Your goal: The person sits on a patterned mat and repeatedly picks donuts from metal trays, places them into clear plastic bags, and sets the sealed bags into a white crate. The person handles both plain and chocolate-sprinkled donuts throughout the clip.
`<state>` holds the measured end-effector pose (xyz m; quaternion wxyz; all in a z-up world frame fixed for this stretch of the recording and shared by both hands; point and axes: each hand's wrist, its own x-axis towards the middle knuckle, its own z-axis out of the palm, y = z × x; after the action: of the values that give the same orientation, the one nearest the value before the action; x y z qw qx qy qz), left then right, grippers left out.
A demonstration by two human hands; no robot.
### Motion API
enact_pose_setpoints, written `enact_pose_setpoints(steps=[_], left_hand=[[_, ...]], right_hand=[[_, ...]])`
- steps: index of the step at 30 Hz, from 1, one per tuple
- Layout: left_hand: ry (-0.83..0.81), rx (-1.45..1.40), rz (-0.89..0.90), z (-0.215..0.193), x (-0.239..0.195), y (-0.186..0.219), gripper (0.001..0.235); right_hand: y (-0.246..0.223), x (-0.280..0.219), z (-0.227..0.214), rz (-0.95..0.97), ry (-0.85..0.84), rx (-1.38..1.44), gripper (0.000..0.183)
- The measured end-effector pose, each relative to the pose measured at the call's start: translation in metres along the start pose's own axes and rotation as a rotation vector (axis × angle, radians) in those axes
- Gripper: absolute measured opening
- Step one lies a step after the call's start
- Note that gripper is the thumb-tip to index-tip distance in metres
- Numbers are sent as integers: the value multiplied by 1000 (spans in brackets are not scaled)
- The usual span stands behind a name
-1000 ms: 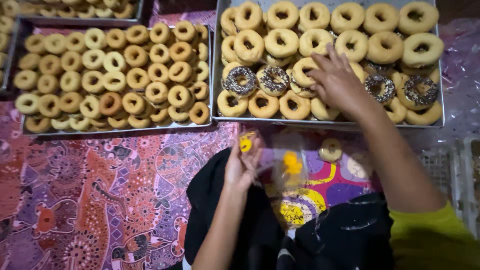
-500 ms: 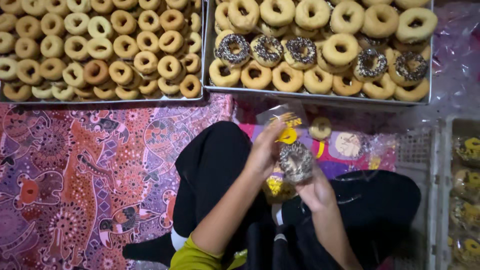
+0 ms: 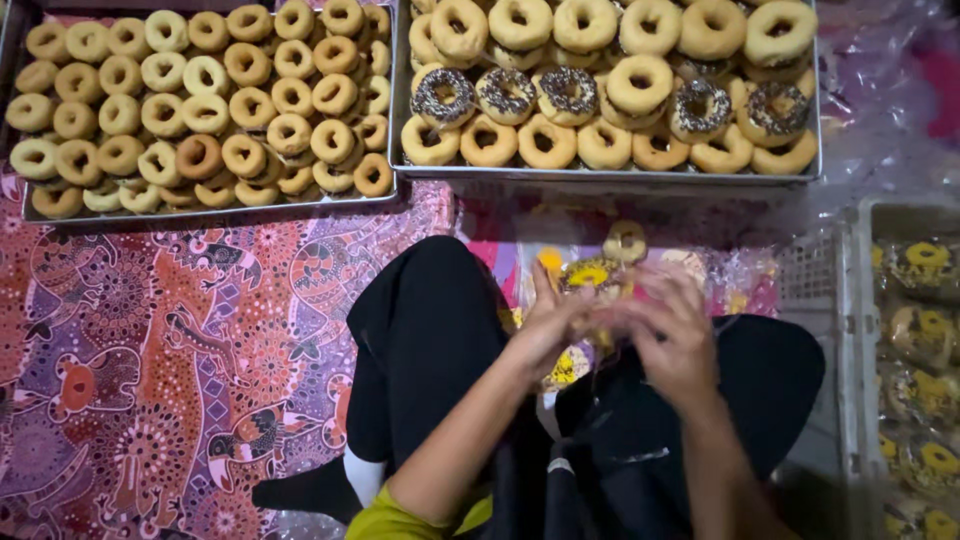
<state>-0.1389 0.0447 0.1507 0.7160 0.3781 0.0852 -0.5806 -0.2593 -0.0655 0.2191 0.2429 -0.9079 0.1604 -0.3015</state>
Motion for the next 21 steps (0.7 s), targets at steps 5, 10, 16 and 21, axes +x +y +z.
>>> enact_pose_setpoints(steps=[5, 10, 16, 21], left_hand=[[-73, 468, 499, -3, -34, 4, 26], [-265, 491, 393, 18, -61, 8, 28], [-392, 1477, 296, 20, -116, 18, 21], [-788, 1653, 907, 23, -126, 24, 18]], right_hand=[[-24, 26, -40, 325, -130, 107, 10], [-30, 7, -55, -201, -180, -101, 26], [10, 11, -84, -636, -584, -257, 17], [53, -6, -68, -370, -500, -566, 73]])
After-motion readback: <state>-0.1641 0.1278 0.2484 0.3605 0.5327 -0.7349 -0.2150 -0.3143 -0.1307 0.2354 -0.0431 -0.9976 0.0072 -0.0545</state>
